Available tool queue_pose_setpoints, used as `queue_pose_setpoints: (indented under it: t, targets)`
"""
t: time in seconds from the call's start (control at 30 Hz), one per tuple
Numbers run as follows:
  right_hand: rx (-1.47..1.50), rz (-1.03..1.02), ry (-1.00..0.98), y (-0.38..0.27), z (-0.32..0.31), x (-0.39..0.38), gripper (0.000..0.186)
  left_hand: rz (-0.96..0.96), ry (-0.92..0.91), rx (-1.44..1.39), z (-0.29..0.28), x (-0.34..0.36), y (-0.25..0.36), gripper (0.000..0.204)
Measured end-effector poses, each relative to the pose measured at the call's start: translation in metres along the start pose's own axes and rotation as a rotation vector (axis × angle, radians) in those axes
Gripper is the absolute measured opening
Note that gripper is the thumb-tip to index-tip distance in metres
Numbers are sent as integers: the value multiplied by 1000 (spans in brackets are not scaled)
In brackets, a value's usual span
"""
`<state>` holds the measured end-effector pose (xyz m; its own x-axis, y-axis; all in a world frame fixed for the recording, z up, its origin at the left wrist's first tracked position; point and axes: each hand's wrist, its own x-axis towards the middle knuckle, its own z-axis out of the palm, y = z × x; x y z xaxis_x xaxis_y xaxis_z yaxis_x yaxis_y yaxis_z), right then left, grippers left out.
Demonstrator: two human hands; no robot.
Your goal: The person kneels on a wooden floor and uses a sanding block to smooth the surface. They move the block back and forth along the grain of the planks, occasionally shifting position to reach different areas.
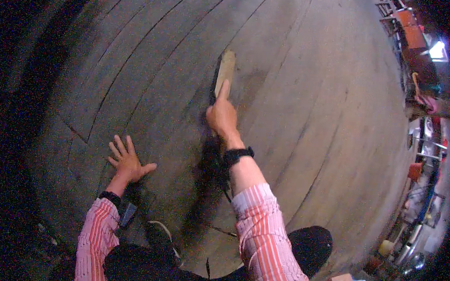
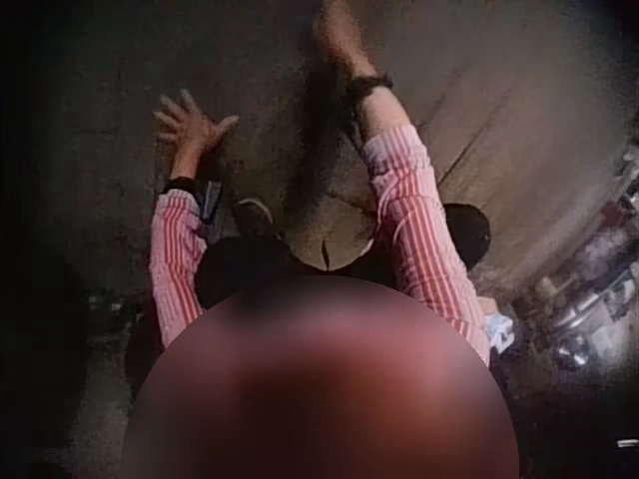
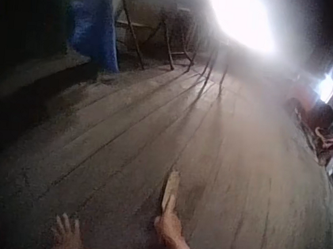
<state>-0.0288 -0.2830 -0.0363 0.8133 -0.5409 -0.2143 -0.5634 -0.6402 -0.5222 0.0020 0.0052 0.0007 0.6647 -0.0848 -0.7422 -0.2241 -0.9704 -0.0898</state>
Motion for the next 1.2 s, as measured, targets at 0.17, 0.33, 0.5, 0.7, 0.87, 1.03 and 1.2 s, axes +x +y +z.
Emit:
queue_pose_setpoints:
  t: [0.17,0.33,0.5,0.7,0.87,1.03,1.2]
  targets:
    - [-4,169,-316,-31,-2,-132,95,-3,-45,24,-6,-5,-1,128]
    - [-71,101,-232,-31,6,-101,94,40,-16,-45,3,1,-4,131]
    - [-70,-20,-183,-22,-2,8,93,52,0,-46,6,3,-4,131]
    - [-62,105,-291,-42,1,-92,92,68,14,-72,2,0,-5,129]
    - [-103,83,-333,-39,14,-104,87,66,25,-66,8,3,-4,127]
    - [-159,-28,-211,-40,7,-11,87,70,34,-51,8,5,-1,126]
    - [-116,26,-248,-37,8,-43,87,62,16,-69,1,0,1,127]
